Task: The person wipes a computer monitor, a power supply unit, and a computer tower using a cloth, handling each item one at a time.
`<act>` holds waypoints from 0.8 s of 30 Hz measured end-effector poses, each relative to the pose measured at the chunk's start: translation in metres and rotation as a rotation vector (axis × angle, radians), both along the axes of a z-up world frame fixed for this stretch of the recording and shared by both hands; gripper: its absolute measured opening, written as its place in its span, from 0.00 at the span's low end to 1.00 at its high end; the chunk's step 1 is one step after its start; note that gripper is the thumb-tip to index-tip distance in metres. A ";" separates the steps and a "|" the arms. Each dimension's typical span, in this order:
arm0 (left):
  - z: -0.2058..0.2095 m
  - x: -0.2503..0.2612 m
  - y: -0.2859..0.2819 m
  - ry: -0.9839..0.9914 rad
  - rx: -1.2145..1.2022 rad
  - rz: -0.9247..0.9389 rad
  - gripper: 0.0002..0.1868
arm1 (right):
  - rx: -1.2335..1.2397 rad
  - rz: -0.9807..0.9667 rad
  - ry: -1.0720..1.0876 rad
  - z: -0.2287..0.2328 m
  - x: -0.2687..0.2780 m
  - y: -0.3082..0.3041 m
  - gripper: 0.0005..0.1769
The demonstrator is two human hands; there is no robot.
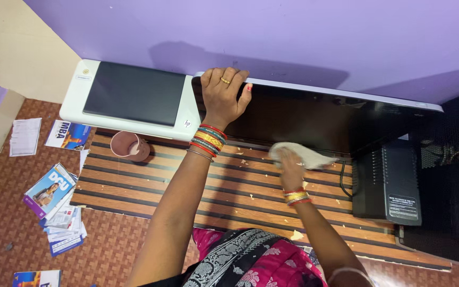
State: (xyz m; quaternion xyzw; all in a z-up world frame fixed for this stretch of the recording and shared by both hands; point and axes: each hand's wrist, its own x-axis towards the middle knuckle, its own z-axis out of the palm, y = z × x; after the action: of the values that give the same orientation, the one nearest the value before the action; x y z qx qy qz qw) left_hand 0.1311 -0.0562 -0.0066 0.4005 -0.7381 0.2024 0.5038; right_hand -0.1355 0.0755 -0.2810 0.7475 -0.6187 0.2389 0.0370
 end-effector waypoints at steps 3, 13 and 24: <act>0.001 0.000 0.001 -0.001 -0.002 -0.001 0.13 | 0.084 0.139 0.242 0.023 0.060 -0.017 0.37; 0.005 0.003 0.006 -0.031 0.020 -0.004 0.12 | 0.002 0.060 0.066 0.002 -0.004 -0.008 0.29; 0.000 -0.003 0.002 0.006 0.011 0.008 0.12 | -0.456 -0.356 -0.041 0.011 -0.027 -0.062 0.30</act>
State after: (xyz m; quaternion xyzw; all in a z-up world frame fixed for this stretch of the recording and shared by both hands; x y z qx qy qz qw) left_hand 0.1283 -0.0545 -0.0066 0.4068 -0.7361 0.1992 0.5030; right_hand -0.1621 0.0134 -0.2704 0.5945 -0.6711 0.3768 0.2330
